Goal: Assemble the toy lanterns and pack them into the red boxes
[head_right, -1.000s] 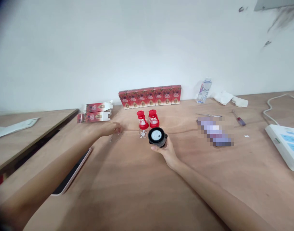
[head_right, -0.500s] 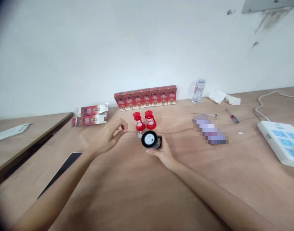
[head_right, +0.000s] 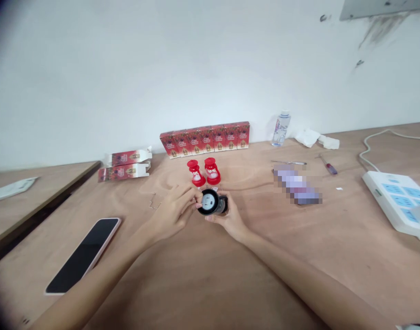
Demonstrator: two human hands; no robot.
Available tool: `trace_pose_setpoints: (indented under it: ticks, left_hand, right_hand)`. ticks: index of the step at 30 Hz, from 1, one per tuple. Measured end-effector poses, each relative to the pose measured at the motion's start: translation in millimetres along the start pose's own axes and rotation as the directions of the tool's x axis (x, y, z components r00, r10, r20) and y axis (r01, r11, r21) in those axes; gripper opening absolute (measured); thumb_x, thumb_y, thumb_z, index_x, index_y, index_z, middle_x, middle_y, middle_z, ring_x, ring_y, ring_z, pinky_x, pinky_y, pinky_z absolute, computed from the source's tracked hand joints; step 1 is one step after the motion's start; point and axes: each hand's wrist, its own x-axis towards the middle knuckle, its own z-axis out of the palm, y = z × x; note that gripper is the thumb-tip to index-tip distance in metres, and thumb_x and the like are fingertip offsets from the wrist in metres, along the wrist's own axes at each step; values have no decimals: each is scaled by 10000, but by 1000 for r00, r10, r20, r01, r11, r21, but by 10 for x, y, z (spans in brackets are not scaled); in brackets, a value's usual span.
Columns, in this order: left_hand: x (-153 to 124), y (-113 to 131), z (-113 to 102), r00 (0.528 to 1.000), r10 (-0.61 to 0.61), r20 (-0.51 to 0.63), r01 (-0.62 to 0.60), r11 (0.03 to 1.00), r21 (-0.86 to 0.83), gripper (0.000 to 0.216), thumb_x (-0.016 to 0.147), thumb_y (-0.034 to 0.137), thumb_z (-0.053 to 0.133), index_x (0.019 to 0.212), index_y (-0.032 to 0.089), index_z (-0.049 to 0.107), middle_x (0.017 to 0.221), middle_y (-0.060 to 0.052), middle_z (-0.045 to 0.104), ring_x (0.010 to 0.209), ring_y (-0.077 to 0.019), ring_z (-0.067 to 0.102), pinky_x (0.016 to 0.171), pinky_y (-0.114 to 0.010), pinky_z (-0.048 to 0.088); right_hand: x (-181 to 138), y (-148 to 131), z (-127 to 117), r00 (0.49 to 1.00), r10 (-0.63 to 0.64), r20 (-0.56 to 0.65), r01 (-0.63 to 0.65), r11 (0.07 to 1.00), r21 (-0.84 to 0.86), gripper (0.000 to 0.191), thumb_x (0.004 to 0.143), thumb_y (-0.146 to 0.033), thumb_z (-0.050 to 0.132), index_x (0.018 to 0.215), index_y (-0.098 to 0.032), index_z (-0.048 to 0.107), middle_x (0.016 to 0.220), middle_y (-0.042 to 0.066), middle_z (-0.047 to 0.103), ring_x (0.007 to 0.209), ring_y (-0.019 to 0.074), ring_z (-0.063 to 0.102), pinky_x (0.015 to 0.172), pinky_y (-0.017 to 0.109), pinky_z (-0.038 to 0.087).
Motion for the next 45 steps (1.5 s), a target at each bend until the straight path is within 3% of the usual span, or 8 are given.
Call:
trace_pose_setpoints:
  ticks: [10,31,41,45]
  left_hand:
    - [8,18,-11,999,-10,36,10,1000,-9,120,868,141,390,791,180,473,870,-43,541,787,-170,483,693,-298,373]
    - [26,119,-50,993,-78,94,67,991,117,102,849,111,409,809,182,470,894,-44,544,804,-185,494,690,-313,364]
    - [-16,154,30,997,-56,47,33,919,392,123,837,109,401,847,175,504,913,-59,569,791,-209,503,700,-349,338]
    - [-31,162,56,997,-44,58,15,909,417,121,822,111,417,860,169,516,918,-75,572,819,-224,510,701,-352,347]
  right_hand:
    - [3,-6,12,999,-40,7,40,999,-5,617,488,-258,846,994,-247,492,1067,24,603,1017,219,576,914,396,459]
    - [3,-5,6,999,-36,28,37,999,-23,600,495,-264,842,979,-254,487,1058,19,598,995,215,581,859,373,484]
    - [-3,-71,25,999,-30,33,30,999,-18,604,487,-262,843,973,-251,486,1046,10,593,996,209,571,878,363,463]
    - [-5,-83,23,998,-47,40,48,999,-25,591,495,-258,839,968,-252,485,1021,3,591,975,202,574,864,348,467]
